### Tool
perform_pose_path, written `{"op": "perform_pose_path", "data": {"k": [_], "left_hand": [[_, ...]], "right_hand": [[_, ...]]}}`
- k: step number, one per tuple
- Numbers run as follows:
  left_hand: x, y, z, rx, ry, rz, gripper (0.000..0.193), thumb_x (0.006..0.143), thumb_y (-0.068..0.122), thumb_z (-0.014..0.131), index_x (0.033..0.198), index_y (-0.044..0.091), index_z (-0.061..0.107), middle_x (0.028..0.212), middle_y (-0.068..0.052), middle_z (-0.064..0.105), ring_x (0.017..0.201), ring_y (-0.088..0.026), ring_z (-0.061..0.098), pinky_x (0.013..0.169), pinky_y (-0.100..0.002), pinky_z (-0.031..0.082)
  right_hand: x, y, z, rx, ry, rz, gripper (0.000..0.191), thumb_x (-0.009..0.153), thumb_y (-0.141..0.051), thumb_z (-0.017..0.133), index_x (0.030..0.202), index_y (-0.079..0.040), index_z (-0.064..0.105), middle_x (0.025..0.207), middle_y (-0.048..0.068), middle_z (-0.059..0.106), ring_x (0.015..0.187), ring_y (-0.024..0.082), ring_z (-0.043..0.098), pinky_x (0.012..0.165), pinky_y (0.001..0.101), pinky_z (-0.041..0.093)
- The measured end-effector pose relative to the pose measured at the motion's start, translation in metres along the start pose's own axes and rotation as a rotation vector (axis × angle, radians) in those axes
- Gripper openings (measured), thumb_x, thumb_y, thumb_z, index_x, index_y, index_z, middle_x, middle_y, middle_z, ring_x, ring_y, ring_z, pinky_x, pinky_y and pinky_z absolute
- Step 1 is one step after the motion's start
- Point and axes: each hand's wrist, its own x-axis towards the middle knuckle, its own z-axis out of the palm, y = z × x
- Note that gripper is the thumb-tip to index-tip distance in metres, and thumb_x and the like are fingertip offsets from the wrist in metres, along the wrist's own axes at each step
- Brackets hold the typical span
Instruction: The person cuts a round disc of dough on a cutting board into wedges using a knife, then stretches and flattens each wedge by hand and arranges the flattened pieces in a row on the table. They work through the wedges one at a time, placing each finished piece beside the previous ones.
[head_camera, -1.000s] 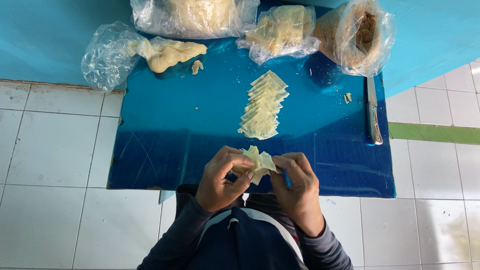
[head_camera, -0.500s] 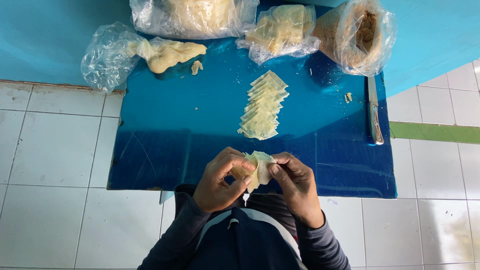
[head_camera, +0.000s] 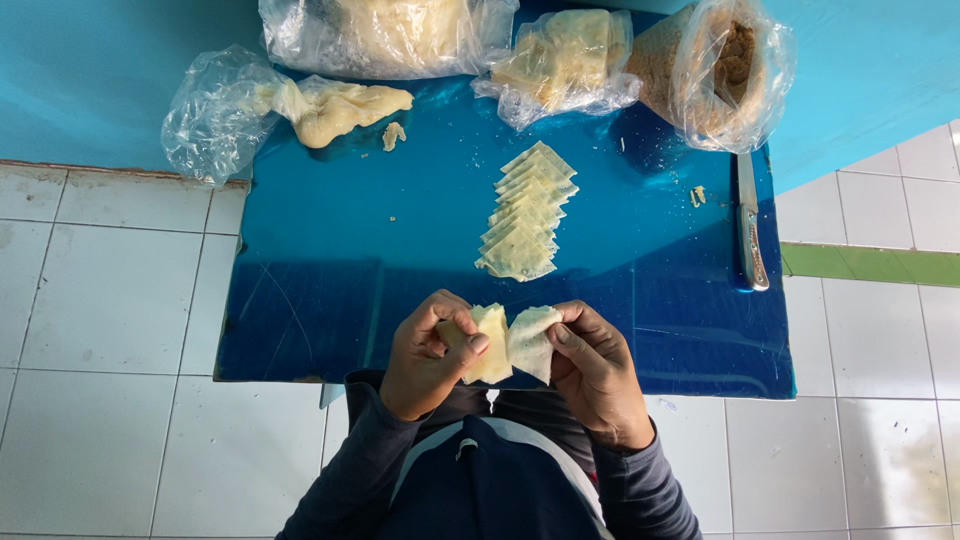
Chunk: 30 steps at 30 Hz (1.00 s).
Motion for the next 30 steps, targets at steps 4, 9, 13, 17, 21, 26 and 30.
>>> {"op": "perform_pose_path", "data": {"k": [4, 9, 13, 17, 21, 26, 30], "left_hand": [[-0.003, -0.007, -0.003, -0.053, 0.052, 0.062, 0.018, 0.095, 0.003, 0.071, 0.104, 0.008, 0.056, 0.102, -0.002, 0.054, 0.089, -0.008, 0.054, 0.078, -0.024, 0.052], [-0.003, -0.009, -0.004, -0.112, 0.238, 0.084, 0.017, 0.096, 0.001, 0.070, 0.104, 0.009, 0.057, 0.102, -0.004, 0.055, 0.089, -0.008, 0.052, 0.081, -0.024, 0.047], [-0.001, -0.010, -0.002, -0.303, 0.379, 0.086, 0.017, 0.096, 0.001, 0.068, 0.105, 0.009, 0.056, 0.106, -0.003, 0.054, 0.094, -0.009, 0.054, 0.088, -0.025, 0.048], [-0.002, -0.010, -0.003, -0.383, 0.393, 0.072, 0.017, 0.097, 0.000, 0.068, 0.107, 0.008, 0.056, 0.104, -0.003, 0.054, 0.094, -0.009, 0.054, 0.088, -0.025, 0.047], [-0.003, -0.010, -0.003, -0.401, 0.395, 0.070, 0.016, 0.097, 0.000, 0.067, 0.106, 0.008, 0.057, 0.104, -0.003, 0.054, 0.093, -0.009, 0.054, 0.087, -0.025, 0.047], [0.000, -0.009, -0.002, -0.391, 0.379, 0.075, 0.016, 0.096, 0.000, 0.068, 0.104, 0.008, 0.057, 0.104, -0.003, 0.055, 0.093, -0.009, 0.054, 0.087, -0.025, 0.047], [0.001, -0.008, -0.003, -0.390, 0.371, 0.084, 0.016, 0.096, 0.000, 0.068, 0.104, 0.008, 0.058, 0.105, -0.003, 0.054, 0.093, -0.009, 0.054, 0.087, -0.025, 0.046]], "right_hand": [[-0.001, -0.002, 0.000, 0.025, 0.031, 0.020, 0.015, 0.104, -0.005, 0.056, 0.115, 0.001, 0.063, 0.109, 0.011, 0.071, 0.100, 0.019, 0.071, 0.088, 0.0345, 0.058], [0.005, -0.017, -0.002, -0.107, 0.070, -0.123, 0.016, 0.105, -0.004, 0.055, 0.117, 0.002, 0.063, 0.108, 0.014, 0.071, 0.097, 0.021, 0.071, 0.083, 0.0356, 0.059], [0.022, -0.033, 0.007, -0.522, 0.208, -0.437, 0.013, 0.107, -0.006, 0.062, 0.116, 0.001, 0.066, 0.107, 0.012, 0.070, 0.095, 0.016, 0.067, 0.085, 0.0315, 0.056], [0.048, -0.038, 0.026, -1.363, 0.391, -0.804, 0.009, 0.101, -0.009, 0.071, 0.108, -0.003, 0.069, 0.103, 0.010, 0.069, 0.093, 0.019, 0.066, 0.084, 0.0345, 0.054], [0.060, -0.019, 0.048, -1.785, 0.234, -0.823, 0.011, 0.091, -0.008, 0.074, 0.101, -0.011, 0.075, 0.103, 0.005, 0.073, 0.098, 0.025, 0.064, 0.085, 0.0412, 0.046], [0.049, -0.010, 0.055, -1.871, 0.208, -0.868, 0.019, 0.088, -0.010, 0.074, 0.107, -0.012, 0.076, 0.108, 0.003, 0.072, 0.104, 0.026, 0.063, 0.088, 0.0417, 0.045], [0.049, -0.006, 0.054, -1.857, 0.185, -0.865, 0.024, 0.089, -0.009, 0.074, 0.113, -0.011, 0.075, 0.110, 0.003, 0.072, 0.105, 0.026, 0.063, 0.091, 0.0410, 0.046]]}}
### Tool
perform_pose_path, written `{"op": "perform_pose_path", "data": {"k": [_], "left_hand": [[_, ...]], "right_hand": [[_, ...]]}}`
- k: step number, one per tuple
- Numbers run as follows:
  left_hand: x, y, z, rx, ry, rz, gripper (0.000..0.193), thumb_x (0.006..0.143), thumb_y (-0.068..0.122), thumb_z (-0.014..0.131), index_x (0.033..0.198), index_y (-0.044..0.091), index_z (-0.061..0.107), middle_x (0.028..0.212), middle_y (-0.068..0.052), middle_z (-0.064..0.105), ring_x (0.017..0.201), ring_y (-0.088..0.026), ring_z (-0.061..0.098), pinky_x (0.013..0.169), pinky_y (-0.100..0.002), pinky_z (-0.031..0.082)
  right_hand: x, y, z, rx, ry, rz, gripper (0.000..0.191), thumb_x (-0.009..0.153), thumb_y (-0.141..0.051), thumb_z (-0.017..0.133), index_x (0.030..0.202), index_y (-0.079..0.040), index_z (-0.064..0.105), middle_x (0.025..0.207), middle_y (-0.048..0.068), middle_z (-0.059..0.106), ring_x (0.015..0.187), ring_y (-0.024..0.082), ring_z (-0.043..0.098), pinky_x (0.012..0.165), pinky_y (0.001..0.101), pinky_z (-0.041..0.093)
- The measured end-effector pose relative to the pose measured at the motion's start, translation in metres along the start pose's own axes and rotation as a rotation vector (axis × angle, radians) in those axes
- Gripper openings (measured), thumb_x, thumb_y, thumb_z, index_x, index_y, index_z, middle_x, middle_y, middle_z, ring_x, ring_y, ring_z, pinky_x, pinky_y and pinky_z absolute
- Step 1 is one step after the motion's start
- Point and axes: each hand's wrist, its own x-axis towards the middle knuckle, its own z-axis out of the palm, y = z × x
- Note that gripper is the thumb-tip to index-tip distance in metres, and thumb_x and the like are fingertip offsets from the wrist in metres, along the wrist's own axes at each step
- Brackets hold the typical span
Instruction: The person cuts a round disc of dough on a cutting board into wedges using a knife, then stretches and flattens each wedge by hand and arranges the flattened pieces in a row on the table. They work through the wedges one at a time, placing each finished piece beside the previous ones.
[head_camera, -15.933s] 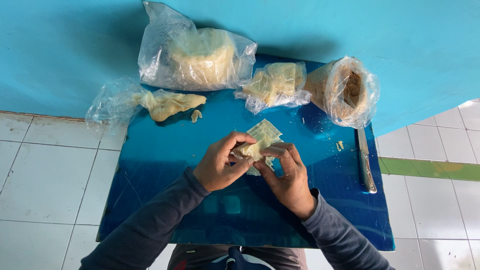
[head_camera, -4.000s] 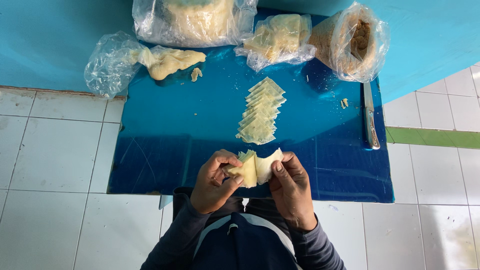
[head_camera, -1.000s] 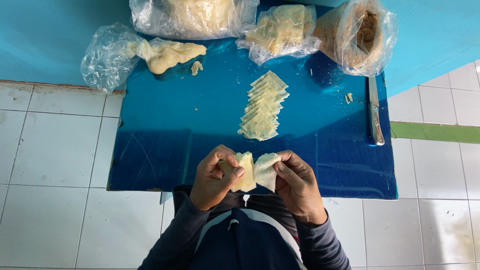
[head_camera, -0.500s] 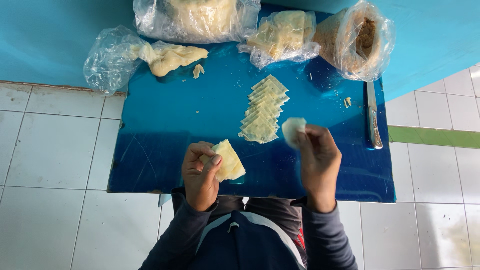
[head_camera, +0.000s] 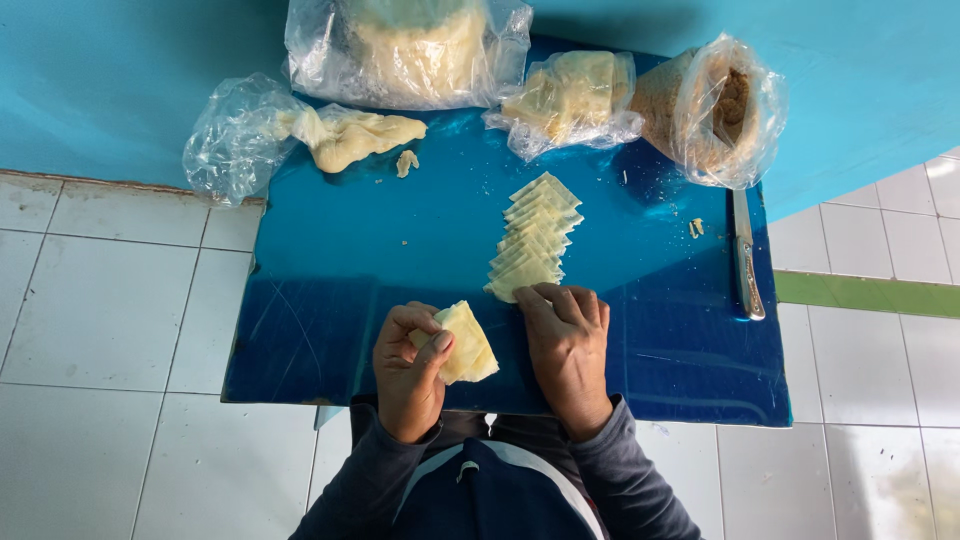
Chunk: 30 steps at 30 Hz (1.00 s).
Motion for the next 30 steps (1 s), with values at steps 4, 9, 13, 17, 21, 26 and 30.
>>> {"op": "perform_pose_path", "data": {"k": [4, 9, 13, 17, 21, 26, 30], "left_hand": [[0.0009, -0.0010, -0.0013, 0.011, 0.002, -0.013, 0.014, 0.095, 0.001, 0.068, 0.103, 0.008, 0.058, 0.104, -0.003, 0.055, 0.092, -0.009, 0.055, 0.087, -0.025, 0.048], [0.0026, -0.0022, -0.0026, 0.034, -0.005, -0.005, 0.015, 0.096, 0.002, 0.070, 0.103, 0.008, 0.058, 0.103, -0.004, 0.055, 0.092, -0.009, 0.054, 0.087, -0.025, 0.047], [0.0025, -0.0020, -0.0025, 0.063, 0.009, -0.016, 0.016, 0.094, 0.002, 0.070, 0.102, 0.009, 0.058, 0.103, -0.003, 0.055, 0.091, -0.008, 0.055, 0.086, -0.025, 0.047], [0.0040, -0.0021, -0.0027, 0.079, 0.001, -0.017, 0.016, 0.093, 0.002, 0.070, 0.102, 0.009, 0.058, 0.102, -0.003, 0.056, 0.090, -0.008, 0.055, 0.084, -0.024, 0.048], [0.0040, -0.0017, -0.0036, 0.056, -0.020, -0.027, 0.016, 0.094, 0.001, 0.069, 0.103, 0.009, 0.058, 0.101, -0.003, 0.055, 0.088, -0.007, 0.053, 0.082, -0.023, 0.046], [0.0038, -0.0024, -0.0030, 0.058, -0.033, -0.040, 0.016, 0.095, 0.001, 0.070, 0.103, 0.008, 0.058, 0.101, -0.002, 0.055, 0.087, -0.007, 0.053, 0.081, -0.022, 0.046], [0.0034, -0.0010, -0.0013, 0.129, -0.076, -0.044, 0.012, 0.098, 0.004, 0.068, 0.105, 0.008, 0.060, 0.102, -0.002, 0.056, 0.087, -0.006, 0.053, 0.078, -0.021, 0.047]], "right_hand": [[-0.0017, -0.0003, 0.0037, 0.037, -0.008, -0.027, 0.028, 0.088, -0.007, 0.074, 0.115, -0.010, 0.074, 0.112, 0.004, 0.072, 0.106, 0.027, 0.063, 0.092, 0.0403, 0.047], [-0.0031, 0.0018, 0.0055, 0.043, -0.035, -0.057, 0.029, 0.087, -0.005, 0.072, 0.116, -0.010, 0.075, 0.113, 0.007, 0.073, 0.109, 0.028, 0.063, 0.094, 0.0411, 0.050], [-0.0041, 0.0030, 0.0051, 0.060, -0.049, -0.077, 0.029, 0.086, -0.004, 0.071, 0.115, -0.008, 0.074, 0.113, 0.008, 0.073, 0.111, 0.029, 0.065, 0.096, 0.0424, 0.050], [-0.0041, 0.0023, 0.0026, 0.085, -0.040, -0.096, 0.028, 0.085, -0.004, 0.070, 0.113, -0.007, 0.074, 0.112, 0.009, 0.073, 0.112, 0.030, 0.066, 0.100, 0.0442, 0.050], [-0.0024, 0.0004, 0.0019, 0.072, -0.026, -0.101, 0.025, 0.087, -0.004, 0.070, 0.112, -0.008, 0.074, 0.111, 0.009, 0.074, 0.111, 0.028, 0.068, 0.105, 0.0471, 0.049], [-0.0032, -0.0012, 0.0024, 0.058, -0.036, -0.110, 0.022, 0.090, -0.010, 0.072, 0.112, -0.007, 0.073, 0.109, 0.008, 0.074, 0.108, 0.027, 0.069, 0.106, 0.0522, 0.045], [-0.0067, -0.0033, -0.0030, 0.247, 0.013, 0.041, 0.021, 0.092, -0.008, 0.072, 0.113, -0.006, 0.070, 0.112, 0.008, 0.075, 0.108, 0.027, 0.071, 0.101, 0.0464, 0.050]]}}
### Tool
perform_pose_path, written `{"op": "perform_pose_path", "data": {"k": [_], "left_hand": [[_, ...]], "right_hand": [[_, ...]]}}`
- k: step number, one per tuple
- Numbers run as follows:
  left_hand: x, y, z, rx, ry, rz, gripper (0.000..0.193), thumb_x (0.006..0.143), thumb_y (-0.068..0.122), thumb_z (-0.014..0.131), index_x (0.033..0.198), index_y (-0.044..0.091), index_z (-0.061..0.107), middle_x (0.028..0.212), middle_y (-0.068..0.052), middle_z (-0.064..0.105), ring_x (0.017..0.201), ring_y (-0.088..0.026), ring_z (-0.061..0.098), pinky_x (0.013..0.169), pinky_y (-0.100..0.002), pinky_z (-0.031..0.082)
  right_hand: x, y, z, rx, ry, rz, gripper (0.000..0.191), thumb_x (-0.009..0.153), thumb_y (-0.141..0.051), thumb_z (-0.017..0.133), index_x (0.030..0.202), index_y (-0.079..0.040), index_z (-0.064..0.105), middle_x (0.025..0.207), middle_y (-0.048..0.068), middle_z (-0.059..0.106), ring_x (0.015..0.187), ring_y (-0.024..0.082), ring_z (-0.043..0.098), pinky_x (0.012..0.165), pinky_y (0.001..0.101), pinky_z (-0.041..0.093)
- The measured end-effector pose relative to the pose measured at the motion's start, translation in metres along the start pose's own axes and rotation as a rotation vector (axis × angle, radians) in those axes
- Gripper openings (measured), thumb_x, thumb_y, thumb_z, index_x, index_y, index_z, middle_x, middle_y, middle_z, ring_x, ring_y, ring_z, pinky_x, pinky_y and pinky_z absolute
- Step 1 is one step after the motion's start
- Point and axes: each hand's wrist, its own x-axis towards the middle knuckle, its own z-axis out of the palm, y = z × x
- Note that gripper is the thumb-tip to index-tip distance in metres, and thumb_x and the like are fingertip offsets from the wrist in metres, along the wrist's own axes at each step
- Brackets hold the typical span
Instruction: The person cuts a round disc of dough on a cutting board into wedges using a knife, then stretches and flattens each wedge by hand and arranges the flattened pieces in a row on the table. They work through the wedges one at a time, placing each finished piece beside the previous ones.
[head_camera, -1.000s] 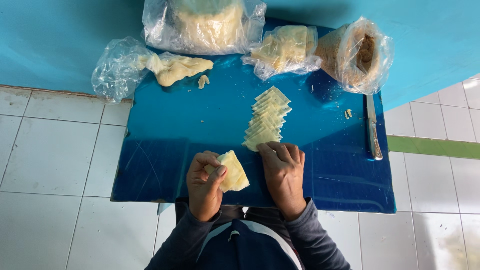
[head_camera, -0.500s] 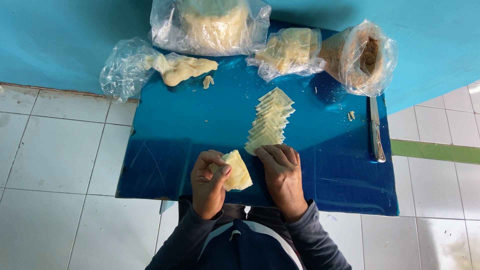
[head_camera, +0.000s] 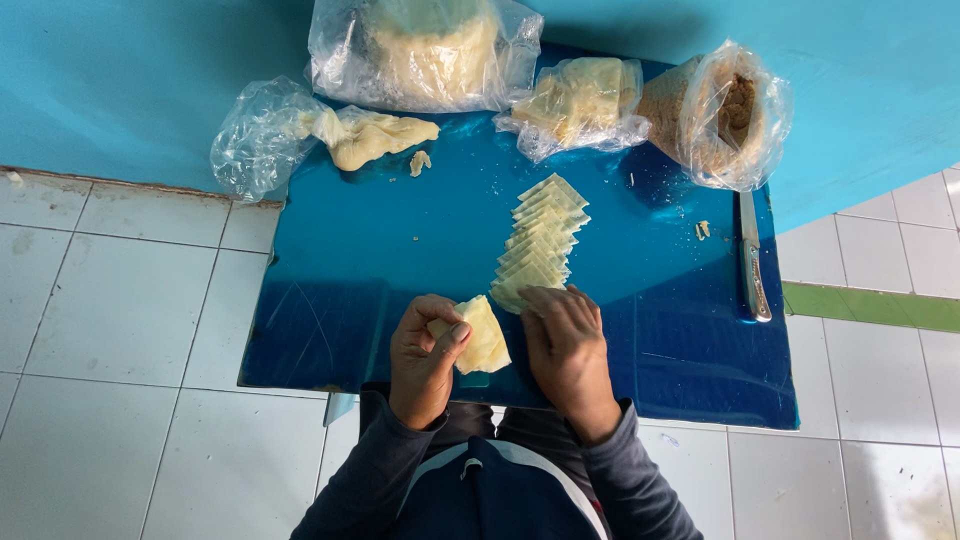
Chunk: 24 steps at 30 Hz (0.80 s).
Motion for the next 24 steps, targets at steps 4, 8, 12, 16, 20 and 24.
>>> {"op": "perform_pose_path", "data": {"k": [4, 8, 12, 16, 20, 24], "left_hand": [[-0.001, 0.007, 0.001, 0.027, -0.073, -0.028, 0.005, 0.104, 0.008, 0.062, 0.109, 0.006, 0.062, 0.099, -0.003, 0.057, 0.079, -0.007, 0.055, 0.069, -0.023, 0.048], [-0.001, 0.016, 0.008, 0.166, -0.249, 0.080, 0.011, 0.109, 0.007, 0.055, 0.118, 0.004, 0.061, 0.111, -0.005, 0.056, 0.091, -0.010, 0.058, 0.077, -0.026, 0.052], [-0.002, 0.021, 0.016, 0.488, -0.340, 0.258, 0.018, 0.107, 0.004, 0.056, 0.125, 0.004, 0.060, 0.118, -0.007, 0.059, 0.099, -0.012, 0.064, 0.081, -0.026, 0.057], [-0.004, 0.022, 0.018, 0.377, -0.292, 0.112, 0.022, 0.104, 0.004, 0.061, 0.126, 0.003, 0.059, 0.116, -0.008, 0.061, 0.095, -0.012, 0.062, 0.082, -0.027, 0.055], [-0.004, 0.018, 0.013, 0.398, -0.317, 0.169, 0.025, 0.103, 0.004, 0.064, 0.127, 0.002, 0.057, 0.118, -0.009, 0.061, 0.103, -0.013, 0.063, 0.089, -0.027, 0.056], [-0.006, 0.012, 0.009, 0.412, -0.303, 0.130, 0.027, 0.101, 0.004, 0.066, 0.127, 0.001, 0.057, 0.114, -0.008, 0.060, 0.096, -0.010, 0.058, 0.085, -0.026, 0.053]], "right_hand": [[-0.011, -0.012, -0.017, 0.337, 0.016, 0.117, 0.022, 0.094, -0.009, 0.074, 0.115, -0.006, 0.067, 0.118, 0.011, 0.072, 0.111, 0.028, 0.072, 0.095, 0.0377, 0.057], [-0.024, -0.029, -0.026, 0.421, -0.068, 0.056, 0.041, 0.083, -0.018, 0.083, 0.117, -0.003, 0.066, 0.120, 0.016, 0.066, 0.114, 0.031, 0.067, 0.093, 0.0389, 0.057], [-0.025, -0.031, -0.016, 0.350, -0.031, 0.118, 0.054, 0.077, -0.025, 0.090, 0.117, -0.002, 0.062, 0.116, 0.013, 0.065, 0.107, 0.026, 0.068, 0.089, 0.0362, 0.057], [-0.029, -0.019, -0.012, 0.417, -0.049, 0.160, 0.044, 0.082, -0.017, 0.088, 0.115, -0.004, 0.062, 0.114, 0.011, 0.067, 0.103, 0.020, 0.070, 0.087, 0.0316, 0.059], [-0.038, -0.005, -0.008, 0.664, -0.101, 0.224, 0.023, 0.095, -0.004, 0.074, 0.115, -0.002, 0.062, 0.119, 0.010, 0.065, 0.109, 0.015, 0.070, 0.090, 0.0287, 0.062], [-0.046, 0.007, -0.005, 0.841, -0.108, 0.433, 0.014, 0.099, 0.002, 0.065, 0.113, 0.002, 0.065, 0.112, 0.011, 0.068, 0.101, 0.014, 0.067, 0.085, 0.0278, 0.056]]}}
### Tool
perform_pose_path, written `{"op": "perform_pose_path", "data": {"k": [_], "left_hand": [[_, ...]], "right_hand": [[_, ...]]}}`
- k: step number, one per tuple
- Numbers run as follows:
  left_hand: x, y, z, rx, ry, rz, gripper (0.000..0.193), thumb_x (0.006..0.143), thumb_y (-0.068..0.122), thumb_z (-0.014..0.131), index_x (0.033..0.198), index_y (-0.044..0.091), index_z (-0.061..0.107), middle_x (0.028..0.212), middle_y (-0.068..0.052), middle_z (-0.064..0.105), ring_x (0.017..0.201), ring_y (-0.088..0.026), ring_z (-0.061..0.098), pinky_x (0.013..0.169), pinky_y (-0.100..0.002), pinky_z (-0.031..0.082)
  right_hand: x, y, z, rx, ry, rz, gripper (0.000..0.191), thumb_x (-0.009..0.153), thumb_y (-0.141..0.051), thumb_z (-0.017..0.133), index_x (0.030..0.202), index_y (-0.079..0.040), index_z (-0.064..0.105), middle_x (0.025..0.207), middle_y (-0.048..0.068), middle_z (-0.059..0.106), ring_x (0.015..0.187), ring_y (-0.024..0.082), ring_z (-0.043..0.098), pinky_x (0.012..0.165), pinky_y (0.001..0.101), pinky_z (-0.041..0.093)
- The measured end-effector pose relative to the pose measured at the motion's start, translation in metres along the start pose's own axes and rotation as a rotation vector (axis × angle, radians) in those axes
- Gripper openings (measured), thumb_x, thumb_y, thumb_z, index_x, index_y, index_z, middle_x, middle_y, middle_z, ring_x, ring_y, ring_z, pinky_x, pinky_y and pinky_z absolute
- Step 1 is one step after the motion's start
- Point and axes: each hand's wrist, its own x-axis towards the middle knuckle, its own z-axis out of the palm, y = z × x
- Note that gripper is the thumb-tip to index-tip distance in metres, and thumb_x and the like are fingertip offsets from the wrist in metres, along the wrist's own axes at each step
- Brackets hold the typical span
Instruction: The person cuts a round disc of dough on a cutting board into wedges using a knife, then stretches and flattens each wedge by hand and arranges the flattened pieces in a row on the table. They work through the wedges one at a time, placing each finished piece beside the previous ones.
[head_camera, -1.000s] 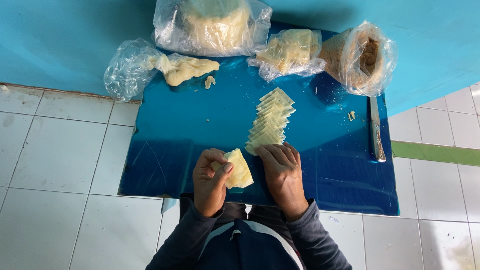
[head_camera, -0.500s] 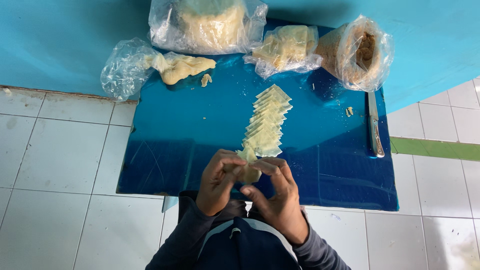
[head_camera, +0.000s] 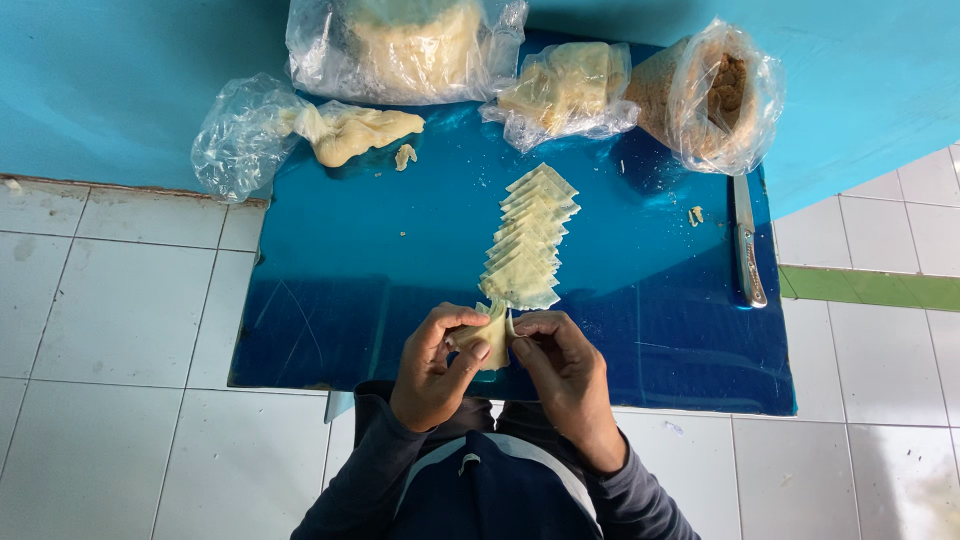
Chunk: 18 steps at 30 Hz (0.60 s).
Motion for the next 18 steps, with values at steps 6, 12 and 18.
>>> {"op": "perform_pose_path", "data": {"k": [6, 12, 18], "left_hand": [[-0.006, -0.005, 0.001, -0.305, 0.070, -0.137, 0.025, 0.102, 0.004, 0.063, 0.126, 0.002, 0.055, 0.118, -0.006, 0.056, 0.103, -0.009, 0.058, 0.088, -0.026, 0.053], [-0.005, -0.012, -0.002, -0.320, 0.159, -0.135, 0.022, 0.102, 0.004, 0.063, 0.123, 0.005, 0.057, 0.115, -0.005, 0.059, 0.099, -0.009, 0.059, 0.085, -0.025, 0.054], [-0.005, -0.015, -0.002, -0.383, 0.186, -0.154, 0.022, 0.103, 0.004, 0.062, 0.124, 0.006, 0.057, 0.112, -0.006, 0.059, 0.094, -0.008, 0.057, 0.083, -0.024, 0.053]], "right_hand": [[0.005, 0.005, -0.011, 0.310, -0.009, 0.131, 0.014, 0.102, 0.001, 0.058, 0.116, 0.003, 0.061, 0.106, 0.013, 0.071, 0.099, 0.017, 0.070, 0.091, 0.0302, 0.058], [0.007, 0.004, -0.015, 0.410, 0.023, 0.159, 0.013, 0.102, 0.002, 0.057, 0.115, 0.003, 0.061, 0.105, 0.014, 0.070, 0.095, 0.018, 0.070, 0.089, 0.0336, 0.059], [0.007, 0.001, -0.024, 0.241, 0.103, 0.092, 0.012, 0.102, 0.002, 0.059, 0.113, 0.001, 0.063, 0.102, 0.012, 0.072, 0.093, 0.016, 0.070, 0.088, 0.0311, 0.058]]}}
